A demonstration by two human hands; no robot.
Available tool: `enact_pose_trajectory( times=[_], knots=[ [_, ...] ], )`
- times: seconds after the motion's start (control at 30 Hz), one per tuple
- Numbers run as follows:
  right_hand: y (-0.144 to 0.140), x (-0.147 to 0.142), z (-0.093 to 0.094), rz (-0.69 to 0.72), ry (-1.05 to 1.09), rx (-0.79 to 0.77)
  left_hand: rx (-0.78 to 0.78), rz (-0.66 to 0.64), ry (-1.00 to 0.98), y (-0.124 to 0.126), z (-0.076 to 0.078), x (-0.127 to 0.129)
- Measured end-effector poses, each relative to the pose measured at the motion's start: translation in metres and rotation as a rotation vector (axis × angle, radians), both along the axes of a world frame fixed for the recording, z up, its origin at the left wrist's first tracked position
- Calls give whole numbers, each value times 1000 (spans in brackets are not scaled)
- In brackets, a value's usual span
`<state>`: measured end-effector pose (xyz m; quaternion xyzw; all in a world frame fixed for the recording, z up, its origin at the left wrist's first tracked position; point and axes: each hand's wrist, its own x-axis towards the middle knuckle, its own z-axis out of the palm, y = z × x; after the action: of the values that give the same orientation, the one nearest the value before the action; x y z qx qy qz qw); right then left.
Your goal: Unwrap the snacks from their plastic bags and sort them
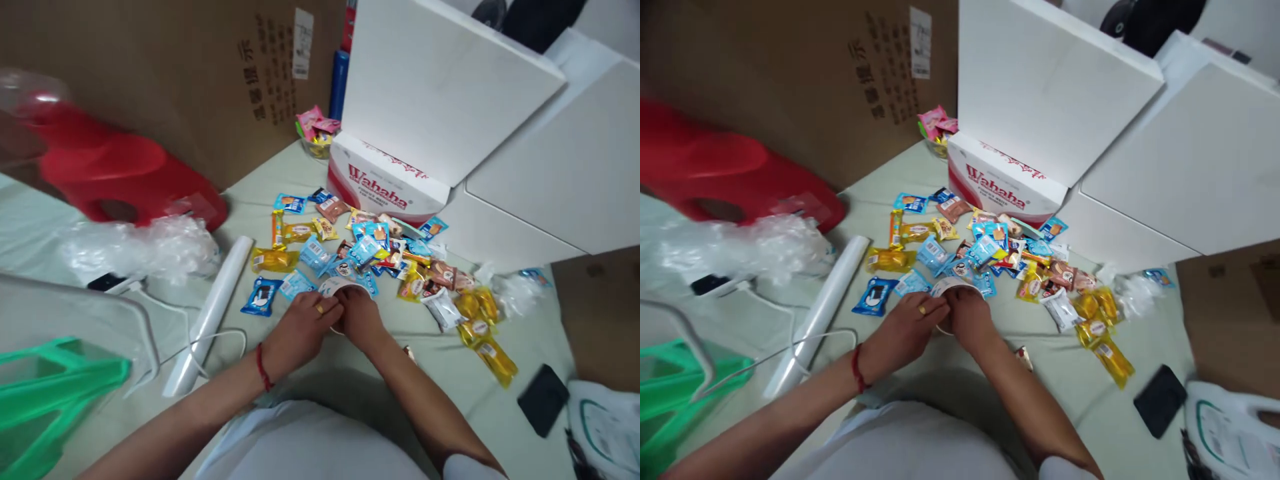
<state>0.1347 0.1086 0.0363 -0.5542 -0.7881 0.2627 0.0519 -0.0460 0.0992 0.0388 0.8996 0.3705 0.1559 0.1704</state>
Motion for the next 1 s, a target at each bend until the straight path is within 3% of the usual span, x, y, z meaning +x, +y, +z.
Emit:
enact_pose_trajectory(
  times=[0.1,0.17,0.23,0.3,0.33,0.37,0.43,0.5,0.57,0.63,0.7,0.77,0.8,0.87,0.9,1.0],
  knots=[
    [-16,38,9,-138,321,109,23,-4,-81,10,-9,-5],
    [-20,82,22,-333,433,274,22,4,-118,13,-17,-6],
    [-10,134,34,-625,369,542,-3,5,-100,13,-21,-4],
    [14,185,37,-936,157,827,-20,-4,-86,12,-21,2],
    [29,207,34,-1053,44,899,-20,-11,-91,10,-19,6],
    [45,225,29,-1107,-40,862,-16,-18,-101,8,-16,10],
    [69,249,14,-1055,-106,600,-13,-37,-112,4,-9,15],
    [76,259,5,-953,-108,382,-51,-73,-103,-1,0,19],
    [60,258,8,-921,-131,395,-120,-121,-106,-6,9,21],
    [23,245,24,-848,-128,537,-193,-167,-125,-10,17,25],
    [-27,221,46,-591,-13,615,-242,-216,-146,-11,22,35],
    [-76,190,63,-118,137,352,-265,-277,-173,-13,26,50],
    [-99,175,67,-18,146,263,-267,-312,-196,-14,27,60],
    [-136,160,67,-45,144,215,-262,-363,-245,-17,28,79],
    [-152,161,63,-131,135,246,-259,-380,-264,-18,29,88],
    [-185,211,52,-497,30,417,-265,-382,-311,-20,28,104]
  ],
)
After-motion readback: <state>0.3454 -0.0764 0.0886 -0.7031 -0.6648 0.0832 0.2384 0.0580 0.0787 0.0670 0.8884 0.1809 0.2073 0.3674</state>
